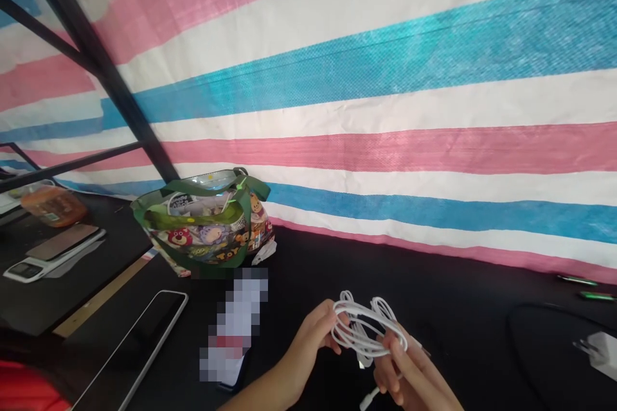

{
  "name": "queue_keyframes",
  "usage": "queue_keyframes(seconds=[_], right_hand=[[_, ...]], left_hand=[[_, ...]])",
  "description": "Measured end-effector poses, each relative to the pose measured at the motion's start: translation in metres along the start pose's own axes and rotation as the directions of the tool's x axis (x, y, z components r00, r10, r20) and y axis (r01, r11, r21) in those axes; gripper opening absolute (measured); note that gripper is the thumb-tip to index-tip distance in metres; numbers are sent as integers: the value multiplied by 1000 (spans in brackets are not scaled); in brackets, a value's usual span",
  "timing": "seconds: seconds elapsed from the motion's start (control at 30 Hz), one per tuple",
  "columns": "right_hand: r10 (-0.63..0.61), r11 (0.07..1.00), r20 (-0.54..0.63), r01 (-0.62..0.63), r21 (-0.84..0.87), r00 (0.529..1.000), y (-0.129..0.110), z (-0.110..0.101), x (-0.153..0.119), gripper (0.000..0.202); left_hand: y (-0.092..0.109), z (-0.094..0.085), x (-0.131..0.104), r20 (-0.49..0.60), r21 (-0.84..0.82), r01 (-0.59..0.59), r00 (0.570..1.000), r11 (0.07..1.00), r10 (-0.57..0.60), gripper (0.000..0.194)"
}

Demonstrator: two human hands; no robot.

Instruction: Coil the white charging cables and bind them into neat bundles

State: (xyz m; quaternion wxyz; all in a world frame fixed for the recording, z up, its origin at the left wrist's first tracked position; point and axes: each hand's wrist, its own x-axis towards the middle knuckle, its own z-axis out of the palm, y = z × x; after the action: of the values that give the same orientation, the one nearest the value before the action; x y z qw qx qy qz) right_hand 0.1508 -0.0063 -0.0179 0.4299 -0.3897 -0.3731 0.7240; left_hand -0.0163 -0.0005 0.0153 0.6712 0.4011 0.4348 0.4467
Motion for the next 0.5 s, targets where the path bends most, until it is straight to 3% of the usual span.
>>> queue_keyframes(seconds=[0.13,0.37,0.5], right_hand=[[-22,999,-24,22,23,999,4,5,1,47],[-31,998,-36,29,-62,999,-7,19,-12,45],[-20,995,13,22,-93,1000,-7,18,-14,43]], left_hand=[[1,-2,0,-43,31,22,999,999,-21,55],[-5,-7,2,91,114,-6,996,993,-4,65],[-8,-7,0,91,184,-42,995,982,25,64]])
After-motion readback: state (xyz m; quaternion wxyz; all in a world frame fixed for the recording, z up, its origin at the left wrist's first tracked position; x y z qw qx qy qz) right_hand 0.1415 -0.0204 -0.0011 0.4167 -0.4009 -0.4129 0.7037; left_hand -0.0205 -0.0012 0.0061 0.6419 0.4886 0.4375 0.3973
